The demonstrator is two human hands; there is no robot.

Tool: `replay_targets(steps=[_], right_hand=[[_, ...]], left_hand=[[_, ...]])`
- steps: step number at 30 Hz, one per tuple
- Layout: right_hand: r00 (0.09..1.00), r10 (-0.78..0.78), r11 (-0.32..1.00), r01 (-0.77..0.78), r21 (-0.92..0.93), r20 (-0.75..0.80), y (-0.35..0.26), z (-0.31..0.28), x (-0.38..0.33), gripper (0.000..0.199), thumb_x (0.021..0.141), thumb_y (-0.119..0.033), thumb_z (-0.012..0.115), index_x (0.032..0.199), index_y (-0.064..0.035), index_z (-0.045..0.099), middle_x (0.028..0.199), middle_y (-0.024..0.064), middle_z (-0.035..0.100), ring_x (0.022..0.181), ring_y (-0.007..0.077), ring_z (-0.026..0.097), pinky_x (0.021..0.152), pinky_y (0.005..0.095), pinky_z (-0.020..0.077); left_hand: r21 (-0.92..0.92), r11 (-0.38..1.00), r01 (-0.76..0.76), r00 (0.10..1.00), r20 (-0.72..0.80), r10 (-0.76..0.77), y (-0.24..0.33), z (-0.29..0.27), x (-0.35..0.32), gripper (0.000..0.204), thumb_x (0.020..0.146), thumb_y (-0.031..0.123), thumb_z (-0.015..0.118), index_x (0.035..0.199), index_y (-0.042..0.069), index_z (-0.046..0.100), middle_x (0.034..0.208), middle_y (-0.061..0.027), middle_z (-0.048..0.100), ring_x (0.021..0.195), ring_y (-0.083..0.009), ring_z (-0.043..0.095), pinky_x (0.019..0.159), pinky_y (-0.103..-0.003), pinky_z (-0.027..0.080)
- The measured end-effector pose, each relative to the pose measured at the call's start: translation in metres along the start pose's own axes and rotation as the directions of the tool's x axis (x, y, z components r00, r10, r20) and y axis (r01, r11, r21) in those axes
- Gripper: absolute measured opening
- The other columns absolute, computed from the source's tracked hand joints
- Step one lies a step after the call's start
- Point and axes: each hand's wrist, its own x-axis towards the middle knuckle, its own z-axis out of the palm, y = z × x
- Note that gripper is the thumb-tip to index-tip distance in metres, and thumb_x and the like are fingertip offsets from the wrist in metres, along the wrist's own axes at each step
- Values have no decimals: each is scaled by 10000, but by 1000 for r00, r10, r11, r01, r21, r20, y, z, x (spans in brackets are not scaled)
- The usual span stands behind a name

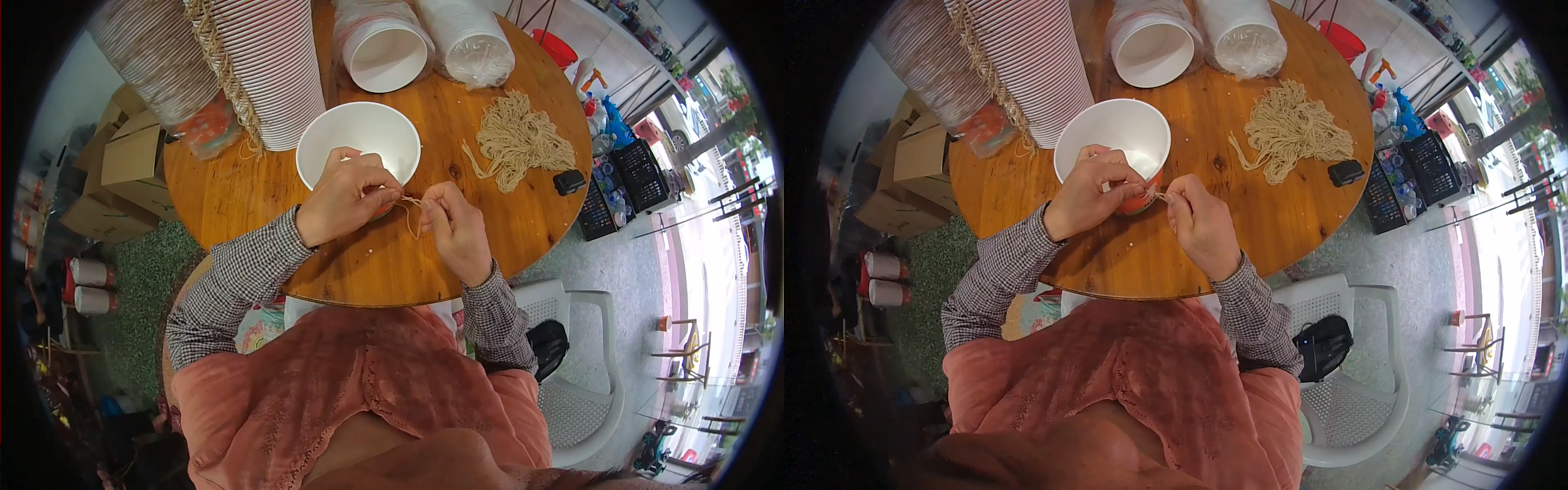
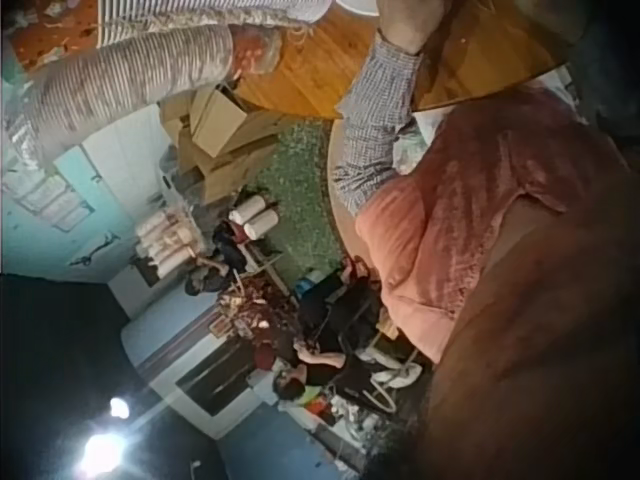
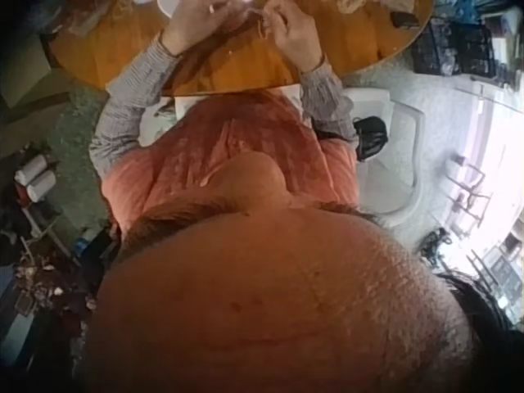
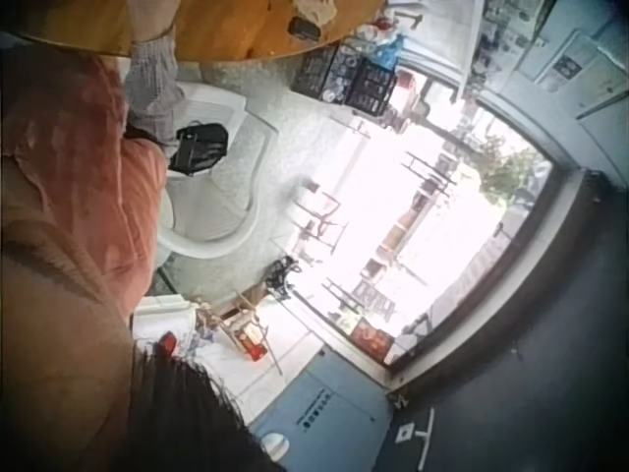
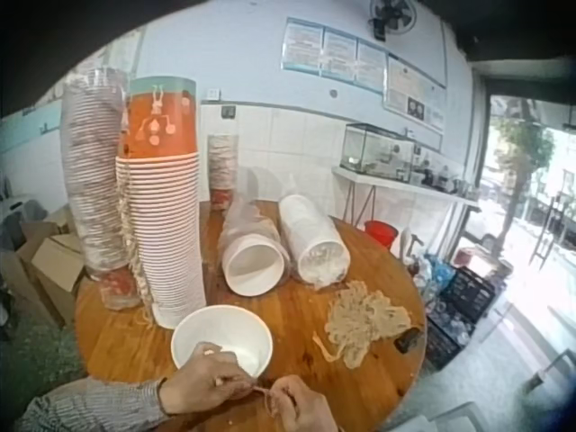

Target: The person attaches handles to paper cups by threading strings through the holes on the cups and tying knots by hand.

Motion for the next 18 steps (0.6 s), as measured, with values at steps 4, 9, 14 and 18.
replay_targets(steps=[4,9,14,18], right_hand=[[992,-115,983,107,-148,-47,2,2,-5,34,950,-41,488,926,-23,504,662,81,537,577,180,569,552,286,459],[993,-101,989,94,-110,-61,-1,0,-7,39,949,-38,489,919,-17,503,654,83,538,575,183,571,553,290,459],[991,-119,992,116,-47,-63,-10,5,-6,33,934,-35,527,932,-3,518,656,84,538,579,163,568,553,281,460],[993,-113,993,112,-23,-46,-19,7,-5,51,940,-50,541,971,-16,519,656,54,542,569,118,546,533,252,440]], left_hand=[[44,998,-34,996,-79,37,3,0,-2,37,816,89,675,813,91,711,722,2,595,758,-143,562,933,-348,307],[61,997,-56,994,-94,62,4,-2,-1,97,791,108,703,888,108,700,826,11,603,811,-156,565,955,-357,309],[306,923,-232,945,-153,288,24,10,-4,235,737,163,750,957,129,676,898,25,596,881,-163,572,964,-411,336],[394,883,-255,932,-144,333,27,9,-9,228,728,155,753,939,127,672,889,26,598,873,-160,573,955,-403,345]])
